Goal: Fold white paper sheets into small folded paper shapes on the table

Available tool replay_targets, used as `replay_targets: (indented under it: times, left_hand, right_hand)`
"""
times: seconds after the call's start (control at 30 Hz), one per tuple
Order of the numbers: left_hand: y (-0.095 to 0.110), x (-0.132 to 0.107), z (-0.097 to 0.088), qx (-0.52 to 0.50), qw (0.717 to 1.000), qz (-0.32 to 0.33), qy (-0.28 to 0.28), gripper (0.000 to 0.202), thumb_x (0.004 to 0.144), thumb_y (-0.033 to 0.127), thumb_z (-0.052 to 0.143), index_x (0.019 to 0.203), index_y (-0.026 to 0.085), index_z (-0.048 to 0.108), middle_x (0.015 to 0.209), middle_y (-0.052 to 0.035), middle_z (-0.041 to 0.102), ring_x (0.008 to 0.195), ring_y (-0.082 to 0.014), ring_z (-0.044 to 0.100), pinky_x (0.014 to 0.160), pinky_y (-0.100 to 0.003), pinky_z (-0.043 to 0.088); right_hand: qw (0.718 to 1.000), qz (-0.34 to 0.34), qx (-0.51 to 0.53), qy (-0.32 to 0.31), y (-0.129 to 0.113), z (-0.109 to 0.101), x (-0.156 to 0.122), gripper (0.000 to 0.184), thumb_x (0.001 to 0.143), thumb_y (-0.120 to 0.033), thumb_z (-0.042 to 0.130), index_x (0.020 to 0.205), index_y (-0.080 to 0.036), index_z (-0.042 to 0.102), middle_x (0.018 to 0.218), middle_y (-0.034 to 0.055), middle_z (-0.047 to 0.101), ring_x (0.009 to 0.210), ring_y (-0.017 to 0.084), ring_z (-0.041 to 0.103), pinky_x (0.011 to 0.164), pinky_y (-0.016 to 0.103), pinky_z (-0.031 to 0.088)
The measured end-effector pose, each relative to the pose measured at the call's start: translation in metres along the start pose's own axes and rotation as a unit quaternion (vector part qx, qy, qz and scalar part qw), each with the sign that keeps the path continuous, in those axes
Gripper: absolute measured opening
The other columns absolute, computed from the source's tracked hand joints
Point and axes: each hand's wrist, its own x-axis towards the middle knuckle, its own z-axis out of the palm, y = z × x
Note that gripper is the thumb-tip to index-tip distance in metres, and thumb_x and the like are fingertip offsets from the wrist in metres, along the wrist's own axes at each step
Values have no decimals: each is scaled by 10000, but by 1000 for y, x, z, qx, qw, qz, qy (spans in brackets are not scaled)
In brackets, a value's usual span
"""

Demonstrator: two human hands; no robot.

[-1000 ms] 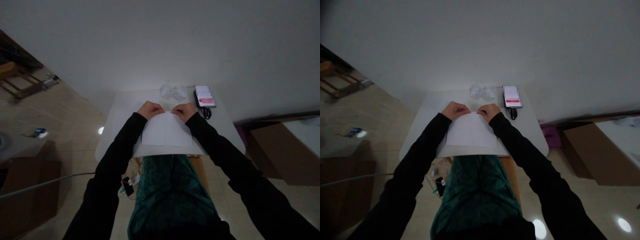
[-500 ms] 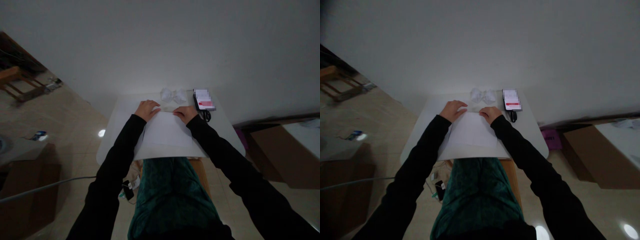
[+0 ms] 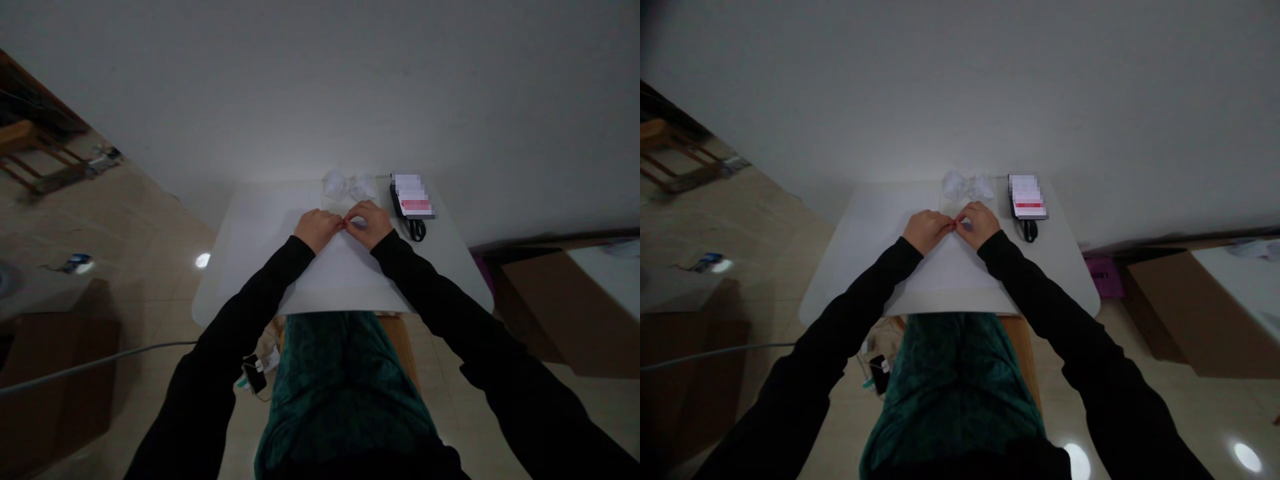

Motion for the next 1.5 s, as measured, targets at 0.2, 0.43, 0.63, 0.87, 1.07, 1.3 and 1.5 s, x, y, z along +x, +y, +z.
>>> replay_targets:
  times: [0.2,0.43,0.63,0.87,1.07,1.3,1.5]
  left_hand:
    - [-9,3,15,-79,995,20,49,269,963,310,490,949,187,729,829,-73,725,774,-202,656,727,-327,461]
    - [-9,1,17,-123,988,38,85,272,972,329,474,963,195,710,857,-60,731,814,-194,656,775,-326,461]
    - [-36,3,8,-129,985,43,107,279,938,412,541,885,212,728,799,-55,736,775,-197,656,829,-368,442]
    - [-71,0,5,-187,977,-7,99,190,884,379,609,855,254,749,900,-14,773,825,-190,677,868,-360,441]
    - [-68,0,8,-215,973,-26,82,215,874,408,606,850,253,752,874,-5,774,793,-178,694,837,-336,455]
    - [-39,-1,10,-238,965,6,108,171,878,359,627,898,217,719,837,4,764,787,-147,700,876,-321,459]
    - [-20,-3,9,-270,952,-10,146,121,843,283,635,866,199,718,846,-9,764,780,-151,701,863,-321,479]
  right_hand:
    - [1000,6,-5,11,3,-4,2,50,741,-210,628,691,-218,628,804,47,687,859,226,612,864,402,482]
    - [999,-1,-40,11,-2,-9,4,49,718,-210,621,675,-217,600,804,43,695,882,238,607,847,404,438]
    - [995,23,-75,60,3,-12,5,50,700,-176,616,672,-213,598,811,48,688,905,253,609,871,420,425]
    - [980,75,-109,149,27,-28,-1,68,741,-163,572,718,-224,589,817,73,651,872,258,590,820,427,471]
    - [981,24,-131,144,14,-29,-3,189,868,-205,502,975,-202,658,1001,110,655,1025,277,569,905,450,449]
    - [985,-55,-164,5,-9,-3,-3,242,955,-256,495,888,-192,718,853,78,717,912,244,611,865,401,426]
    - [986,-53,-158,32,-12,0,-5,326,972,-287,467,785,-204,721,759,79,691,864,245,593,817,403,406]
